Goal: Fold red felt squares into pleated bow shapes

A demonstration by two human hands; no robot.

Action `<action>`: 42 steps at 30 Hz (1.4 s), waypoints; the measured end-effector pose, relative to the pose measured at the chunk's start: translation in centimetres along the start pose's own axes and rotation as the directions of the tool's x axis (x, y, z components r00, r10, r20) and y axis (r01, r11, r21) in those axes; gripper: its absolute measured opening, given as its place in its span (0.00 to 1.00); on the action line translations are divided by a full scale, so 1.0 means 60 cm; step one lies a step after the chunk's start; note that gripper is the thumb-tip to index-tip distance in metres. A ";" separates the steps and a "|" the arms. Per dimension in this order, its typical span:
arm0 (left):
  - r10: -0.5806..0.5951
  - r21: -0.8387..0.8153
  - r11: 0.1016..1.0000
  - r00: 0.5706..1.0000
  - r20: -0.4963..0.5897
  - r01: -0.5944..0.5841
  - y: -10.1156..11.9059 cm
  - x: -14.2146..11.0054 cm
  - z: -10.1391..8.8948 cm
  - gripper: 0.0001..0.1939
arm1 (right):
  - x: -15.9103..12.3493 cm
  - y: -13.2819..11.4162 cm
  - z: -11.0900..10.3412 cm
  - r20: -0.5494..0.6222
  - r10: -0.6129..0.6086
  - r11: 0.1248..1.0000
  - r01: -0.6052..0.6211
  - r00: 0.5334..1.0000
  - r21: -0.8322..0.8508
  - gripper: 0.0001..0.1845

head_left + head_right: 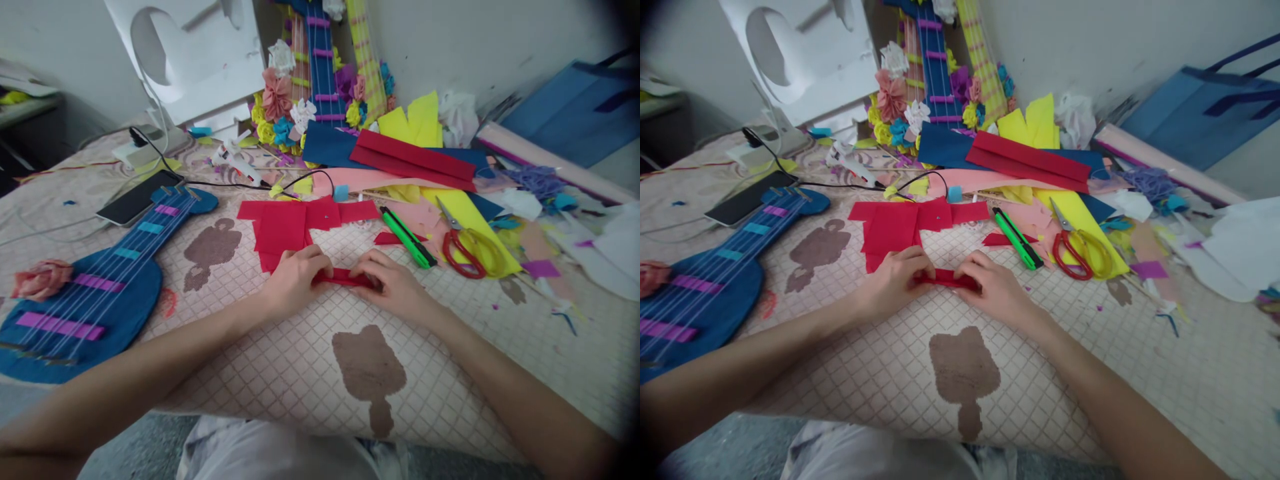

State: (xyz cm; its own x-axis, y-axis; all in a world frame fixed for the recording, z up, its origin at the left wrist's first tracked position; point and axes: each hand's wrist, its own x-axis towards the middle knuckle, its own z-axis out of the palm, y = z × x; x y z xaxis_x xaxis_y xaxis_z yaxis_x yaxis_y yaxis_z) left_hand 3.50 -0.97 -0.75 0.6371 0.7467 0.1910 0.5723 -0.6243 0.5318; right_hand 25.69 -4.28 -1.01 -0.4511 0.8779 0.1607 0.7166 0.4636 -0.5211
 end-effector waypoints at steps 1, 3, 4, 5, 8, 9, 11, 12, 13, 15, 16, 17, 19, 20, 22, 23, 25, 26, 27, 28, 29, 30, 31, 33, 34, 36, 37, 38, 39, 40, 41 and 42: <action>0.001 0.017 1.000 1.000 -0.007 -0.001 0.001 -0.001 0.000 0.05 | 0.000 0.000 0.000 0.006 -0.016 1.000 0.016 1.000 -0.014 0.07; 0.007 0.042 0.999 1.000 -0.012 -0.006 0.003 0.000 -0.001 0.09 | -0.001 -0.002 0.000 0.000 -0.019 0.999 0.019 1.000 -0.033 0.06; 0.017 0.052 0.999 1.000 0.001 -0.017 0.003 0.001 -0.001 0.09 | -0.001 -0.003 0.000 -0.002 -0.015 0.999 0.015 1.000 -0.035 0.06; 0.027 0.062 0.998 0.999 0.019 -0.028 0.004 0.003 0.000 0.08 | -0.001 -0.003 0.001 -0.004 -0.012 0.999 0.012 1.000 -0.031 0.06; 0.020 0.086 0.996 0.999 0.050 -0.025 0.003 0.009 0.002 0.05 | 0.000 -0.004 0.002 -0.020 0.008 1.000 -0.008 1.000 0.003 0.02; 0.006 0.085 0.996 0.999 0.046 -0.010 0.003 0.011 0.003 0.06 | 0.002 -0.003 0.003 -0.033 0.023 1.000 -0.022 0.999 0.017 0.01; -0.026 0.071 0.997 0.999 0.032 0.024 0.003 0.014 0.004 0.07 | 0.005 -0.001 0.005 -0.064 0.054 0.998 -0.051 0.996 0.039 0.04; -0.040 0.059 0.997 0.999 0.022 0.039 0.003 0.015 0.005 0.07 | 0.007 -0.001 0.006 -0.077 0.067 0.997 -0.064 0.995 0.043 0.05; -0.050 0.047 0.998 0.999 0.009 0.050 0.003 0.016 0.006 0.06 | 0.009 0.000 0.006 -0.083 0.075 0.996 -0.072 0.994 0.045 0.05; -0.066 0.023 0.998 0.998 -0.018 0.066 0.003 0.017 0.008 0.05 | 0.012 0.001 0.007 -0.089 0.086 0.996 -0.083 0.992 0.043 0.05; -0.074 0.015 0.997 0.997 -0.028 0.074 0.003 0.017 0.008 0.05 | 0.013 0.001 0.007 -0.087 0.092 0.995 -0.088 0.992 0.043 0.05; -0.079 0.011 0.997 0.996 -0.035 0.079 0.003 0.018 0.009 0.04 | 0.014 0.002 0.007 -0.086 0.097 0.995 -0.093 0.992 0.045 0.05; -0.085 0.018 0.996 0.996 -0.038 0.086 0.003 0.019 0.009 0.06 | 0.015 0.002 0.007 -0.083 0.103 0.994 -0.099 0.991 0.048 0.04; -0.086 0.029 0.996 0.996 -0.036 0.087 0.003 0.019 0.009 0.06 | 0.015 0.003 0.007 -0.083 0.104 0.994 -0.100 0.991 0.048 0.04; -0.088 0.060 0.994 0.996 -0.031 0.090 0.004 0.020 0.008 0.07 | 0.016 0.004 0.008 -0.092 0.106 0.994 -0.102 0.990 0.042 0.05; -0.091 0.075 0.993 0.995 -0.026 0.093 0.005 0.021 0.007 0.07 | 0.017 0.005 0.009 -0.099 0.107 0.994 -0.104 0.989 0.036 0.05; -0.108 0.089 0.990 0.994 -0.025 0.110 0.007 0.022 0.007 0.05 | 0.018 0.005 0.010 -0.108 0.112 0.994 -0.110 0.988 0.024 0.06; -0.117 0.089 0.989 0.993 -0.025 0.118 0.007 0.023 0.007 0.04 | 0.019 0.005 0.010 -0.110 0.117 0.993 -0.115 0.987 0.017 0.06; -0.123 0.090 0.988 0.992 -0.027 0.125 0.008 0.023 0.007 0.03 | 0.019 0.005 0.011 -0.109 0.122 0.992 -0.122 0.986 0.012 0.06; -0.126 0.094 0.987 0.992 -0.028 0.128 0.008 0.023 0.007 0.02 | 0.020 0.005 0.011 -0.107 0.128 0.992 -0.128 0.986 0.007 0.07; -0.125 0.103 0.986 0.992 -0.030 0.127 0.008 0.024 0.008 0.02 | 0.020 0.005 0.011 -0.107 0.133 0.991 -0.134 0.985 0.002 0.07; -0.121 0.117 0.985 0.992 -0.030 0.124 0.008 0.024 0.008 0.03 | 0.021 0.004 0.011 -0.108 0.137 0.990 -0.138 0.985 -0.002 0.07; -0.117 0.132 0.984 0.993 -0.027 0.119 0.008 0.024 0.008 0.03 | 0.021 0.005 0.011 -0.111 0.136 0.990 -0.137 0.984 -0.005 0.07; -0.116 0.155 0.981 0.993 -0.025 0.118 0.008 0.024 0.008 0.04 | 0.021 0.005 0.012 -0.118 0.127 0.992 -0.129 0.985 -0.008 0.07; -0.116 0.163 0.979 0.993 -0.023 0.119 0.008 0.024 0.008 0.04 | 0.021 0.006 0.012 -0.123 0.123 0.992 -0.125 0.985 -0.010 0.07; -0.120 0.175 0.977 0.993 -0.022 0.122 0.008 0.024 0.009 0.04 | 0.021 0.007 0.014 -0.129 0.122 0.992 -0.124 0.984 -0.014 0.07; -0.123 0.179 0.976 0.992 -0.024 0.126 0.008 0.025 0.009 0.03 | 0.021 0.008 0.015 -0.130 0.127 0.991 -0.130 0.983 -0.012 0.07; -0.128 0.179 0.975 0.991 -0.027 0.131 0.008 0.025 0.009 0.03 | 0.021 0.009 0.015 -0.129 0.137 0.990 -0.139 0.982 -0.005 0.07; -0.133 0.175 0.975 0.991 -0.030 0.136 0.008 0.025 0.009 0.02 | 0.021 0.010 0.016 -0.126 0.149 0.989 -0.149 0.981 0.004 0.06; -0.136 0.169 0.976 0.990 -0.033 0.140 0.007 0.025 0.009 0.02 | 0.021 0.010 0.016 -0.121 0.158 0.987 -0.157 0.980 0.013 0.05; -0.136 0.161 0.977 0.990 -0.037 0.140 0.006 0.025 0.009 0.02 | 0.021 0.011 0.016 -0.116 0.162 0.987 -0.161 0.980 0.016 0.05; -0.131 0.155 0.979 0.991 -0.038 0.135 0.005 0.025 0.009 0.02 | 0.022 0.011 0.016 -0.112 0.160 0.987 -0.160 0.981 0.011 0.05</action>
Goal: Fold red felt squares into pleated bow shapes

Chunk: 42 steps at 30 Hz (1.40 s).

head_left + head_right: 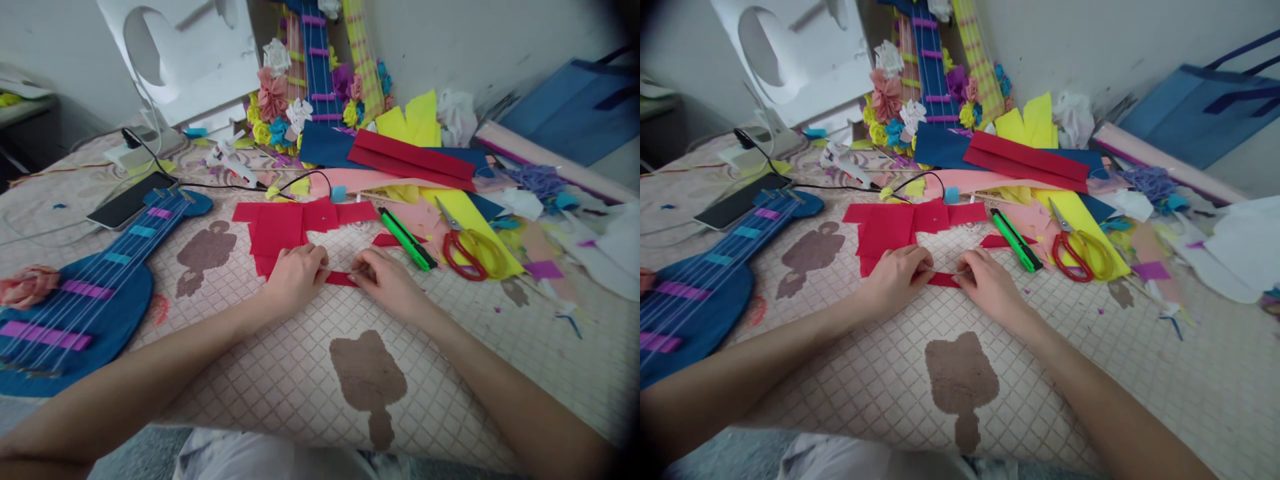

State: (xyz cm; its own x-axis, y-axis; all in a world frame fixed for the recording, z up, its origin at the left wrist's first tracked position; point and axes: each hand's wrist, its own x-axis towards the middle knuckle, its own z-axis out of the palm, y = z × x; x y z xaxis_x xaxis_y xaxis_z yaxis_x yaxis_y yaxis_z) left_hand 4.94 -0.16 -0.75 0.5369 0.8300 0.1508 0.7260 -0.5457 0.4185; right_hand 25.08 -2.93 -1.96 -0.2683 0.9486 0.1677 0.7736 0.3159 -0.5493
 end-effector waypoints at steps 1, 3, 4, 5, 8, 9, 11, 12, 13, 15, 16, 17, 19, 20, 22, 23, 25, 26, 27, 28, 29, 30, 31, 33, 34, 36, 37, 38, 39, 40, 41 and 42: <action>0.008 -0.006 1.000 1.000 -0.001 -0.008 -0.001 0.000 0.000 0.01 | 0.001 0.000 0.000 0.004 -0.006 1.000 0.006 1.000 -0.012 0.05; 0.025 -0.018 1.000 1.000 -0.002 -0.025 -0.004 0.001 0.001 0.02 | 0.002 0.000 -0.001 0.009 -0.019 0.999 0.020 1.000 -0.042 0.05; 0.032 -0.026 0.999 0.999 -0.003 -0.032 -0.005 0.001 0.001 0.03 | 0.003 0.000 -0.001 0.011 -0.020 0.998 0.021 1.000 -0.052 0.05; 0.037 -0.037 0.999 0.999 -0.003 -0.037 -0.006 0.002 0.002 0.03 | 0.003 0.000 -0.001 0.012 -0.020 0.998 0.021 1.000 -0.056 0.05; 0.041 -0.065 0.997 0.999 -0.008 -0.042 -0.009 0.002 0.003 0.03 | 0.002 -0.002 -0.002 0.005 -0.027 0.999 0.028 1.000 -0.037 0.05; 0.041 -0.075 0.996 0.999 -0.012 -0.042 -0.010 0.001 0.004 0.03 | 0.001 -0.003 -0.002 -0.002 -0.034 0.999 0.034 0.999 -0.025 0.05; 0.045 -0.111 0.993 0.998 -0.037 -0.049 -0.011 0.000 0.003 0.03 | -0.003 -0.005 -0.004 -0.025 -0.045 0.999 0.045 0.999 0.000 0.05; 0.050 -0.139 0.989 0.997 -0.062 -0.059 -0.012 0.000 0.002 0.03 | -0.005 -0.007 -0.006 -0.035 -0.048 0.999 0.048 0.998 0.009 0.05; 0.054 -0.174 0.982 0.994 -0.091 -0.069 -0.012 -0.001 0.001 0.02 | -0.007 -0.008 -0.007 -0.048 -0.053 0.998 0.053 0.997 0.013 0.05; 0.041 -0.275 0.958 0.990 -0.132 -0.076 -0.011 -0.003 -0.001 0.05 | -0.012 -0.013 -0.010 -0.077 -0.070 0.997 0.071 0.995 0.004 0.04; 0.026 -0.341 0.937 0.991 -0.134 -0.071 -0.010 -0.004 -0.002 0.09 | -0.015 -0.015 -0.011 -0.091 -0.084 0.996 0.084 0.992 -0.006 0.04; 0.007 -0.412 0.909 0.993 -0.122 -0.057 -0.009 -0.005 -0.003 0.13 | -0.017 -0.017 -0.012 -0.103 -0.102 0.995 0.101 0.989 -0.017 0.03; -0.015 -0.531 0.847 0.998 -0.061 -0.020 -0.006 -0.006 -0.006 0.13 | -0.021 -0.022 -0.011 -0.120 -0.143 0.990 0.141 0.982 -0.028 0.03; -0.022 -0.565 0.825 0.999 -0.032 0.000 -0.005 -0.006 -0.007 0.10 | -0.023 -0.024 -0.011 -0.124 -0.162 0.987 0.160 0.979 -0.025 0.03; -0.039 -0.590 0.807 0.999 0.008 0.036 -0.002 -0.007 -0.009 0.04 | -0.025 -0.028 -0.008 -0.142 -0.176 0.984 0.177 0.974 -0.010 0.03; -0.049 -0.594 0.803 0.999 0.018 0.050 -0.001 -0.007 -0.010 0.04 | -0.025 -0.031 -0.007 -0.164 -0.169 0.985 0.171 0.972 -0.002 0.03; -0.064 -0.607 0.793 0.998 0.014 0.059 0.001 -0.008 -0.013 0.04 | -0.023 -0.036 -0.006 -0.211 -0.135 0.990 0.143 0.968 0.022 0.05; -0.064 -0.616 0.786 0.998 0.007 0.054 0.001 -0.009 -0.014 0.04 | -0.022 -0.038 -0.006 -0.223 -0.122 0.990 0.135 0.967 0.042 0.08; -0.060 -0.623 0.781 0.998 0.001 0.047 0.002 -0.010 -0.014 0.04 | -0.020 -0.041 -0.006 -0.220 -0.118 0.989 0.135 0.968 0.066 0.10; -0.054 -0.630 0.776 0.999 -0.006 0.038 0.003 -0.010 -0.014 0.03 | -0.019 -0.043 -0.006 -0.203 -0.122 0.985 0.143 0.972 0.096 0.11; -0.047 -0.635 0.772 0.999 -0.011 0.030 0.004 -0.011 -0.014 0.03 | -0.018 -0.045 -0.007 -0.174 -0.128 0.980 0.152 0.976 0.129 0.10; -0.040 -0.640 0.768 0.999 -0.015 0.021 0.004 -0.012 -0.014 0.03 | -0.017 -0.047 -0.007 -0.145 -0.132 0.975 0.155 0.981 0.162 0.08; -0.035 -0.645 0.764 0.999 -0.016 0.017 0.005 -0.013 -0.013 0.03 | -0.017 -0.048 -0.007 -0.125 -0.126 0.970 0.149 0.984 0.192 0.05; -0.037 -0.654 0.756 0.999 -0.011 0.021 0.006 -0.014 -0.012 0.03 | -0.017 -0.050 -0.006 -0.101 -0.094 0.964 0.116 0.990 0.240 0.01; -0.042 -0.660 0.750 0.999 -0.005 0.028 0.006 -0.014 -0.012 0.04 | -0.018 -0.050 -0.005 -0.098 -0.076 0.962 0.099 0.992 0.255 0.02; -0.055 -0.672 0.739 0.998 0.016 0.051 0.006 -0.013 -0.012 0.05 | -0.019 -0.050 -0.004 -0.103 -0.042 0.960 0.068 0.994 0.270 0.04; -0.063 -0.676 0.734 0.998 0.029 0.066 0.005 -0.012 -0.012 0.06 | -0.020 -0.049 -0.003 -0.105 -0.021 0.959 0.050 0.994 0.278 0.05; -0.073 -0.679 0.730 0.996 0.042 0.082 0.004 -0.012 -0.012 0.06 | -0.021 -0.048 -0.003 -0.106 0.005 0.957 0.026 0.994 0.289 0.06; -0.087 -0.682 0.725 0.995 0.053 0.100 0.001 -0.011 -0.012 0.06 | -0.021 -0.047 -0.003 -0.105 0.036 0.952 -0.002 0.994 0.306 0.06; -0.104 -0.687 0.717 0.992 0.065 0.120 -0.001 -0.010 -0.011 0.07 | -0.022 -0.046 -0.004 -0.097 0.069 0.945 -0.034 0.993 0.327 0.06; -0.124 -0.695 0.704 0.989 0.081 0.145 -0.004 -0.009 -0.011 0.07 | -0.023 -0.044 -0.005 -0.083 0.100 0.934 -0.065 0.991 0.351 0.07; -0.145 -0.706 0.687 0.984 0.101 0.173 -0.006 -0.009 -0.011 0.08 | -0.023 -0.042 -0.008 -0.070 0.127 0.922 -0.092 0.989 0.377 0.07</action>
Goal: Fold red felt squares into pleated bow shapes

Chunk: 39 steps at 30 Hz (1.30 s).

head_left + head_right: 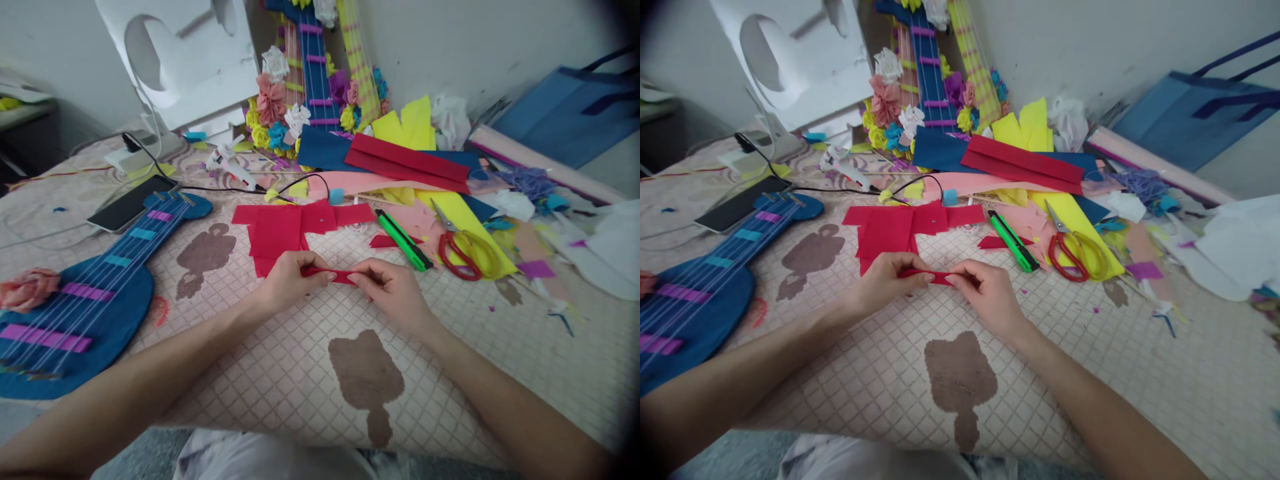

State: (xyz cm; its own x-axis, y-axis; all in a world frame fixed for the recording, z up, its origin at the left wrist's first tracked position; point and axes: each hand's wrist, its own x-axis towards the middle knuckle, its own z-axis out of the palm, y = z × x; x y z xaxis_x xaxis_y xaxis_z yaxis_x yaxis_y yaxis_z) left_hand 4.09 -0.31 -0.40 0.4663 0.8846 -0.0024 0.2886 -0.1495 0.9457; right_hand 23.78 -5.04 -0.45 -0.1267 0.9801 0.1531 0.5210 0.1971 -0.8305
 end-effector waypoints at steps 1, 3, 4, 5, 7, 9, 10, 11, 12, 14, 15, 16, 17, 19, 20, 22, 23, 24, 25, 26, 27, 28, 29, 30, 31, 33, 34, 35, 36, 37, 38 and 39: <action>-0.031 -0.021 0.999 1.000 0.002 0.031 -0.002 0.001 -0.002 0.09 | 0.000 0.002 -0.004 0.003 0.026 0.999 -0.026 1.000 0.024 0.07; -0.100 -0.069 0.993 0.995 0.013 0.100 -0.004 0.003 -0.005 0.10 | 0.001 0.006 -0.013 -0.010 0.060 0.996 -0.059 0.998 0.071 0.08; -0.128 -0.095 0.987 0.992 0.018 0.129 -0.004 0.003 -0.006 0.10 | 0.001 0.009 -0.018 -0.032 0.070 0.993 -0.067 0.997 0.100 0.09; -0.148 -0.121 0.981 0.989 0.018 0.149 -0.004 0.003 -0.007 0.11 | 0.002 0.011 -0.021 -0.056 0.080 0.988 -0.072 0.995 0.135 0.11; -0.168 -0.165 0.972 0.986 0.018 0.169 -0.003 0.003 -0.007 0.11 | 0.003 0.014 -0.025 -0.067 0.103 0.972 -0.086 0.992 0.221 0.14; -0.174 -0.188 0.966 0.984 0.028 0.176 -0.001 0.002 -0.007 0.11 | 0.003 0.012 -0.021 -0.007 0.114 0.954 -0.107 0.993 0.282 0.14; -0.174 -0.189 0.966 0.984 0.038 0.178 0.000 0.002 -0.006 0.11 | 0.003 0.010 -0.018 0.037 0.112 0.951 -0.118 0.993 0.286 0.14; -0.172 -0.186 0.966 0.984 0.047 0.178 0.001 0.001 -0.005 0.11 | 0.002 0.008 -0.014 0.072 0.110 0.953 -0.125 0.991 0.276 0.14; -0.168 -0.177 0.968 0.984 0.055 0.175 0.003 0.001 -0.005 0.11 | 0.002 0.005 -0.011 0.097 0.114 0.957 -0.136 0.989 0.258 0.13; -0.151 -0.151 0.976 0.987 0.052 0.157 0.004 0.000 -0.003 0.11 | 0.001 0.000 -0.007 0.137 0.136 0.961 -0.164 0.981 0.223 0.11; -0.141 -0.137 0.980 0.989 0.043 0.146 0.005 0.000 -0.003 0.11 | 0.001 -0.001 -0.007 0.152 0.142 0.963 -0.172 0.978 0.207 0.12; -0.130 -0.123 0.984 0.991 0.032 0.133 0.005 0.000 -0.003 0.10 | 0.001 -0.002 -0.008 0.161 0.139 0.967 -0.169 0.977 0.191 0.13; -0.118 -0.103 0.987 0.993 0.024 0.120 0.005 -0.001 -0.002 0.10 | 0.001 -0.003 -0.010 0.161 0.125 0.973 -0.152 0.979 0.172 0.12; -0.089 -0.054 0.994 0.996 0.020 0.090 0.005 -0.002 0.000 0.09 | 0.001 -0.004 -0.013 0.150 0.084 0.986 -0.104 0.985 0.133 0.09; -0.070 -0.030 0.997 0.997 0.024 0.070 0.005 -0.003 0.001 0.08 | 0.001 -0.006 -0.013 0.147 0.065 0.989 -0.083 0.987 0.121 0.09; -0.023 -0.002 1.000 0.999 0.029 0.023 0.006 -0.006 0.005 0.07 | 0.001 -0.008 -0.011 0.166 0.039 0.992 -0.058 0.985 0.113 0.09; -0.009 -0.009 1.000 0.999 0.037 0.010 0.006 -0.007 0.007 0.06 | 0.001 -0.009 -0.009 0.179 0.032 0.992 -0.053 0.983 0.111 0.08; -0.010 -0.034 0.999 0.999 0.052 0.012 0.007 -0.008 0.009 0.06 | 0.001 -0.009 -0.007 0.185 0.028 0.993 -0.048 0.982 0.106 0.08; -0.029 -0.074 0.997 0.997 0.076 0.035 0.008 -0.009 0.010 0.06 | 0.000 -0.009 -0.006 0.180 0.026 0.994 -0.044 0.983 0.095 0.09; -0.063 -0.124 0.989 0.993 0.103 0.075 0.009 -0.009 0.010 0.06 | 0.000 -0.008 -0.005 0.164 0.027 0.996 -0.041 0.986 0.082 0.09; -0.104 -0.177 0.976 0.986 0.132 0.127 0.010 -0.009 0.010 0.07 | 0.000 -0.006 -0.006 0.139 0.030 0.997 -0.040 0.990 0.068 0.09; -0.145 -0.224 0.958 0.978 0.153 0.177 0.011 -0.008 0.008 0.06 | 0.000 -0.003 -0.007 0.115 0.033 0.998 -0.040 0.993 0.055 0.10; -0.178 -0.263 0.940 0.971 0.161 0.216 0.011 -0.006 0.006 0.06 | 0.000 -0.001 -0.008 0.098 0.040 0.998 -0.045 0.994 0.045 0.10; -0.204 -0.291 0.925 0.966 0.157 0.243 0.011 -0.005 0.002 0.05 | 0.000 0.002 -0.010 0.087 0.050 0.998 -0.054 0.995 0.041 0.10; -0.223 -0.313 0.914 0.964 0.148 0.259 0.010 -0.003 -0.002 0.04 | 0.000 0.004 -0.012 0.081 0.063 0.997 -0.066 0.995 0.043 0.11; -0.243 -0.350 0.895 0.960 0.136 0.276 0.007 0.001 -0.013 0.04 | 0.001 0.007 -0.016 0.077 0.085 0.994 -0.090 0.993 0.067 0.11; -0.250 -0.368 0.885 0.958 0.139 0.285 0.006 0.003 -0.018 0.05 | 0.001 0.007 -0.017 0.078 0.092 0.991 -0.099 0.993 0.086 0.11; -0.255 -0.384 0.876 0.955 0.148 0.293 0.005 0.004 -0.023 0.06 | 0.002 0.008 -0.018 0.079 0.095 0.989 -0.103 0.992 0.105 0.11; -0.259 -0.394 0.868 0.953 0.158 0.302 0.005 0.004 -0.027 0.07 | 0.002 0.007 -0.019 0.079 0.097 0.987 -0.106 0.992 0.121 0.11; -0.261 -0.401 0.863 0.951 0.167 0.308 0.005 0.004 -0.029 0.08 | 0.002 0.007 -0.020 0.077 0.099 0.985 -0.108 0.992 0.133 0.11; -0.261 -0.402 0.861 0.949 0.175 0.311 0.006 0.004 -0.030 0.08 | 0.002 0.006 -0.020 0.075 0.102 0.984 -0.112 0.992 0.142 0.11; -0.258 -0.397 0.864 0.950 0.178 0.309 0.007 0.003 -0.029 0.09 | 0.002 0.006 -0.020 0.075 0.104 0.982 -0.115 0.992 0.150 0.11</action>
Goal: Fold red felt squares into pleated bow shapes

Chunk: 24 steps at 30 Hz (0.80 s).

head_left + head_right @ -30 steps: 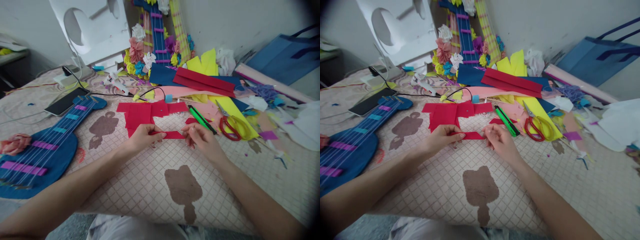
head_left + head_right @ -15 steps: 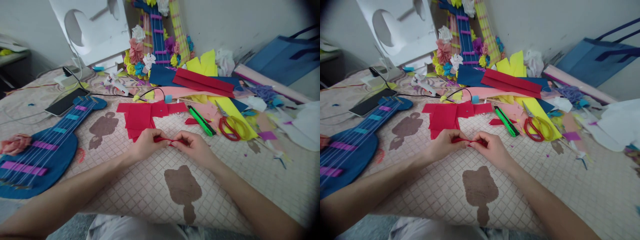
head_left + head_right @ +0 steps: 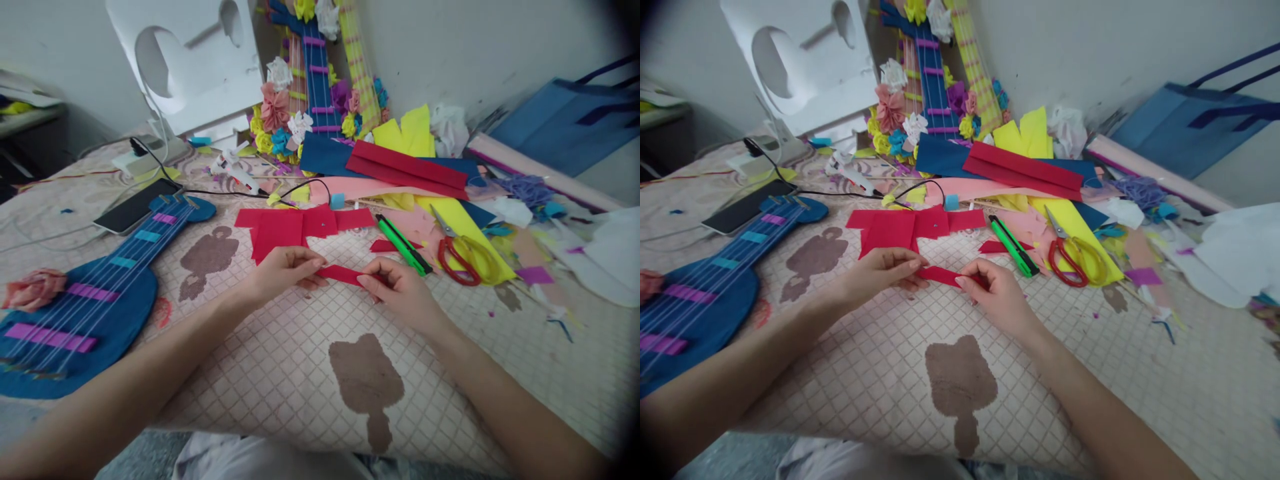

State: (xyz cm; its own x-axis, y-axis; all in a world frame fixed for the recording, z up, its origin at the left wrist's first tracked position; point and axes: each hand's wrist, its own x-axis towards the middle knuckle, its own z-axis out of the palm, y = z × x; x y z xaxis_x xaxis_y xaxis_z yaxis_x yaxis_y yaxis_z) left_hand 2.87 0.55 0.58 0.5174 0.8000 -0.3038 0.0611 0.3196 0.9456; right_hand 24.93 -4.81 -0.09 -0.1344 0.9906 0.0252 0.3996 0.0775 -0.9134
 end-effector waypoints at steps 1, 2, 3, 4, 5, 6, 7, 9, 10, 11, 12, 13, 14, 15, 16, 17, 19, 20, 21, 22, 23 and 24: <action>0.008 0.013 1.000 1.000 0.001 -0.008 -0.001 -0.001 0.003 0.11 | 0.000 0.000 0.000 0.003 0.003 1.000 -0.003 1.000 0.007 0.12; 0.020 0.033 0.999 1.000 -0.001 -0.020 -0.002 -0.001 0.008 0.12 | 0.000 0.000 0.001 0.010 0.008 1.000 -0.008 1.000 0.012 0.12; 0.033 0.054 0.998 0.999 -0.005 -0.032 -0.004 -0.001 0.012 0.12 | 0.000 0.001 0.001 0.018 0.013 1.000 -0.014 1.000 0.015 0.12; 0.044 0.071 0.997 0.999 -0.012 -0.043 -0.006 0.000 0.015 0.11 | 0.000 0.002 0.001 0.025 0.019 1.000 -0.019 1.000 0.016 0.12; 0.051 0.078 0.996 0.999 -0.017 -0.050 -0.008 0.001 0.017 0.10 | 0.000 0.003 0.001 0.027 0.024 1.000 -0.024 0.999 0.015 0.12; 0.052 0.076 0.996 0.998 -0.020 -0.050 -0.010 0.002 0.017 0.09 | 0.001 0.005 0.001 0.025 0.026 1.000 -0.026 0.999 0.013 0.12; 0.047 0.070 0.997 0.999 -0.019 -0.045 -0.011 0.004 0.015 0.08 | 0.001 0.007 0.000 0.018 0.023 1.000 -0.023 1.000 0.009 0.12; 0.050 0.073 0.996 0.999 -0.016 -0.049 -0.011 0.005 0.005 0.08 | 0.002 0.009 -0.003 -0.006 0.002 1.000 -0.002 1.000 -0.015 0.11; 0.075 0.096 0.993 0.997 -0.024 -0.073 -0.010 0.006 0.000 0.09 | 0.003 0.009 -0.004 -0.017 -0.009 0.999 0.008 1.000 -0.035 0.11; 0.125 0.135 0.984 0.992 -0.036 -0.119 -0.009 0.006 -0.004 0.10 | 0.003 0.009 -0.006 -0.021 -0.018 0.998 0.017 1.000 -0.056 0.11; 0.189 0.192 0.965 0.981 -0.041 -0.178 -0.007 0.006 -0.006 0.11 | 0.002 0.008 -0.006 -0.019 -0.028 0.997 0.026 0.999 -0.076 0.11; 0.256 0.261 0.935 0.966 -0.032 -0.239 -0.004 0.005 -0.006 0.13 | 0.002 0.007 -0.007 -0.012 -0.037 0.995 0.036 0.999 -0.095 0.10; 0.312 0.338 0.895 0.950 -0.008 -0.291 -0.001 0.005 -0.003 0.15 | 0.001 0.006 -0.007 0.002 -0.046 0.993 0.046 0.999 -0.110 0.10; 0.352 0.416 0.848 0.936 0.021 -0.328 0.002 0.004 0.002 0.16 | 0.000 0.004 -0.006 0.016 -0.055 0.991 0.057 0.998 -0.121 0.10; 0.370 0.490 0.800 0.927 0.052 -0.347 0.005 0.004 0.008 0.15 | -0.001 0.002 -0.006 0.024 -0.065 0.989 0.067 0.998 -0.132 0.09; 0.376 0.553 0.755 0.924 0.073 -0.351 0.008 0.005 0.015 0.13 | -0.002 0.001 -0.005 0.025 -0.073 0.987 0.076 0.997 -0.139 0.09; 0.369 0.624 0.703 0.925 0.091 -0.341 0.013 0.008 0.025 0.07 | -0.004 0.000 -0.004 0.019 -0.083 0.986 0.085 0.996 -0.144 0.09; 0.355 0.631 0.700 0.930 0.099 -0.334 0.015 0.010 0.027 0.06 | -0.004 0.000 -0.005 0.015 -0.089 0.986 0.091 0.996 -0.143 0.09; 0.339 0.624 0.709 0.935 0.108 -0.329 0.016 0.013 0.028 0.06 | -0.004 0.000 -0.008 0.012 -0.099 0.984 0.100 0.995 -0.146 0.09; 0.322 0.608 0.724 0.939 0.119 -0.326 0.018 0.016 0.026 0.06 | -0.004 0.001 -0.013 0.015 -0.110 0.982 0.111 0.994 -0.153 0.09; 0.310 0.590 0.740 0.942 0.127 -0.323 0.019 0.020 0.024 0.06 | -0.004 0.002 -0.021 0.013 -0.123 0.978 0.123 0.992 -0.167 0.09; 0.305 0.573 0.755 0.944 0.127 -0.320 0.021 0.024 0.021 0.06 | -0.003 0.004 -0.031 -0.007 -0.137 0.972 0.134 0.990 -0.191 0.10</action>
State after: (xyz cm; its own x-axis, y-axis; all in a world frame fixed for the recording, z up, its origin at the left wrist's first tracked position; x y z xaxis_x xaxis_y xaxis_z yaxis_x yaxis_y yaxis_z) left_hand 4.80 1.47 1.49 0.6154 0.7881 0.0159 0.3692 -0.3060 0.8775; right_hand 26.75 -4.73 0.43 -0.1820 0.9713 0.1533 0.5437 0.2293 -0.8074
